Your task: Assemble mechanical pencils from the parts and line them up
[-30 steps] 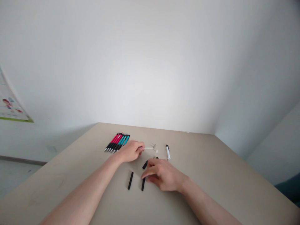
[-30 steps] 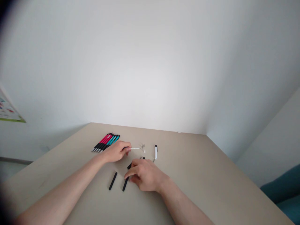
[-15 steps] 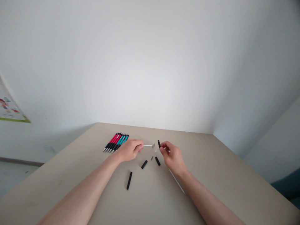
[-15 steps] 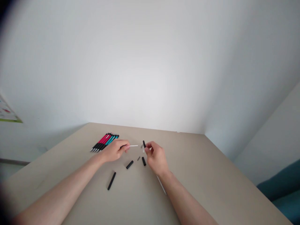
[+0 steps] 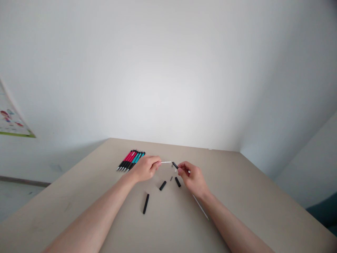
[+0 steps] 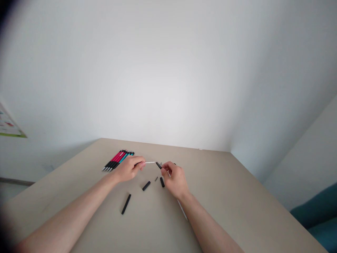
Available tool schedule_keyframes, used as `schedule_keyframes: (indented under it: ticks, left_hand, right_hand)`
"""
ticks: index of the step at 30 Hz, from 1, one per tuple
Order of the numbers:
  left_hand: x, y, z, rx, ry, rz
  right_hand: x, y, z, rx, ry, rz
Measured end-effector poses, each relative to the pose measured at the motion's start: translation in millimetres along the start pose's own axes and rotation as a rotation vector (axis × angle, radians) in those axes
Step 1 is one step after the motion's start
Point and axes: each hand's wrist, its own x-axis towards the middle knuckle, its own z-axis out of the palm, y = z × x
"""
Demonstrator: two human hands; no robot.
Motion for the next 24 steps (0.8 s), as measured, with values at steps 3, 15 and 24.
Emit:
schedule_keyframes:
  ticks: [3,15,24]
  left_hand:
    - [0.1,-0.4,0.1,0.001,-0.006,0.001]
    - [-0.3,2.8,-0.6,0.014,-0.017,0.009]
    - [-1.0,3.0,0.0,-0.009,-0.014,0.011]
  right_hand:
    - [-0.3,-1.7,-1.6,-0.026,0.035,-0.030]
    - [-0.5,-3.0,-1.8,0.003,0.157,-0.108]
    - [2.0,3.7,5.6,0.222,0.186,0.063]
